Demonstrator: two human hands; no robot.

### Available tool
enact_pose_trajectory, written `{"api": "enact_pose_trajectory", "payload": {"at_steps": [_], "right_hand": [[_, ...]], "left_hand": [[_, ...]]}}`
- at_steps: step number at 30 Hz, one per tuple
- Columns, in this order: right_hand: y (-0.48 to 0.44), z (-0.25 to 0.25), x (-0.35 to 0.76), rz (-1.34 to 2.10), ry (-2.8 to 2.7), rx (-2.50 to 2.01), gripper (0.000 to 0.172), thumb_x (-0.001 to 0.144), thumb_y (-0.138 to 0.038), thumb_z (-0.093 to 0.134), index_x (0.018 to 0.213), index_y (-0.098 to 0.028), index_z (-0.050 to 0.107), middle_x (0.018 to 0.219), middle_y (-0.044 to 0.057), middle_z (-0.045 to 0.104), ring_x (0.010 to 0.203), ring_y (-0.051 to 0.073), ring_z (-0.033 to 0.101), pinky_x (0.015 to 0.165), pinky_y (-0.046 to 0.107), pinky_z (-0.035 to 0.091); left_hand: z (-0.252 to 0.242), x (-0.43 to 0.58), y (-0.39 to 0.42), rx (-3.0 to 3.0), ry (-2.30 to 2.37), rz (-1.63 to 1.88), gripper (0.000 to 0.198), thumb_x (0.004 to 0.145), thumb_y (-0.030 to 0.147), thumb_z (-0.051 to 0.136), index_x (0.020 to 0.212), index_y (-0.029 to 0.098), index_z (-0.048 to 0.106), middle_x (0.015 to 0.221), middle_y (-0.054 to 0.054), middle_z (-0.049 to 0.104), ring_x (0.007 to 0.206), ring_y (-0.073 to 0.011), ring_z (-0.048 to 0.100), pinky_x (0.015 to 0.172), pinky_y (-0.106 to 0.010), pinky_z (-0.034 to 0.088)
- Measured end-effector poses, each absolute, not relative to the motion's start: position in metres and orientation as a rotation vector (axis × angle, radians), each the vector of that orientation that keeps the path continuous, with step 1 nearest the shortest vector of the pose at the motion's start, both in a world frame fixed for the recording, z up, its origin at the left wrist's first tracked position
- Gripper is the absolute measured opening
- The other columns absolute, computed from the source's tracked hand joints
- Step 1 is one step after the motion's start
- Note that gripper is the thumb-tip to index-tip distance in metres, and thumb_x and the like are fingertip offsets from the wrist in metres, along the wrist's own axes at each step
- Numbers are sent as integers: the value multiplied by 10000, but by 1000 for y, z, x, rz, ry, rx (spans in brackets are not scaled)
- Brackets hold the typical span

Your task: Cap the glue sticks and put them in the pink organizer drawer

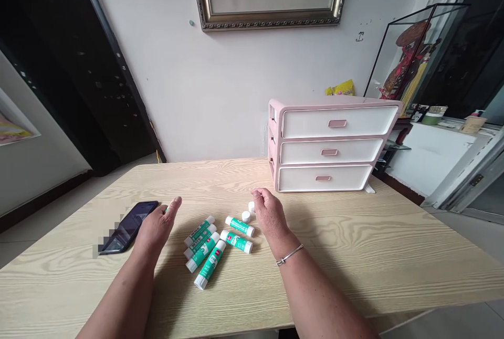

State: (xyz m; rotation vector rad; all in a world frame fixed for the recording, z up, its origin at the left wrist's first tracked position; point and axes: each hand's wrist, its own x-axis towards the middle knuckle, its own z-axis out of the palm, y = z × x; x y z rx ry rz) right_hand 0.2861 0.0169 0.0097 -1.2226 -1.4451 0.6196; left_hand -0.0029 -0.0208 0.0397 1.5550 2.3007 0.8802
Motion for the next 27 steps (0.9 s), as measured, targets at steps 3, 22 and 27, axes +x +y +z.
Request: {"api": "enact_pose_trajectory", "payload": {"at_steps": [3,22,27], "right_hand": [[20,6,288,561,-1519,-1279,388,959,-514,455,965,-207,692,632,-9,606,623,171,567,608,266,409],[8,20,285,373,-1864,-1471,266,941,-353,465,930,-223,696,725,26,703,652,184,606,616,281,376],[6,13,284,423,-2020,-1407,248,930,-273,487,1040,-224,704,816,35,739,711,178,629,643,277,379]], "left_hand": [[38,-8,-20,1526,2440,589,665,861,765,277,901,207,637,869,-164,732,865,-369,686,686,-393,470],[35,-25,-33,1525,2630,168,385,872,389,451,1101,172,673,1173,-204,688,1088,-397,637,820,-477,496],[31,-26,-35,1581,2719,236,425,902,307,399,1235,180,630,1300,-197,619,1182,-388,571,878,-496,474]]}}
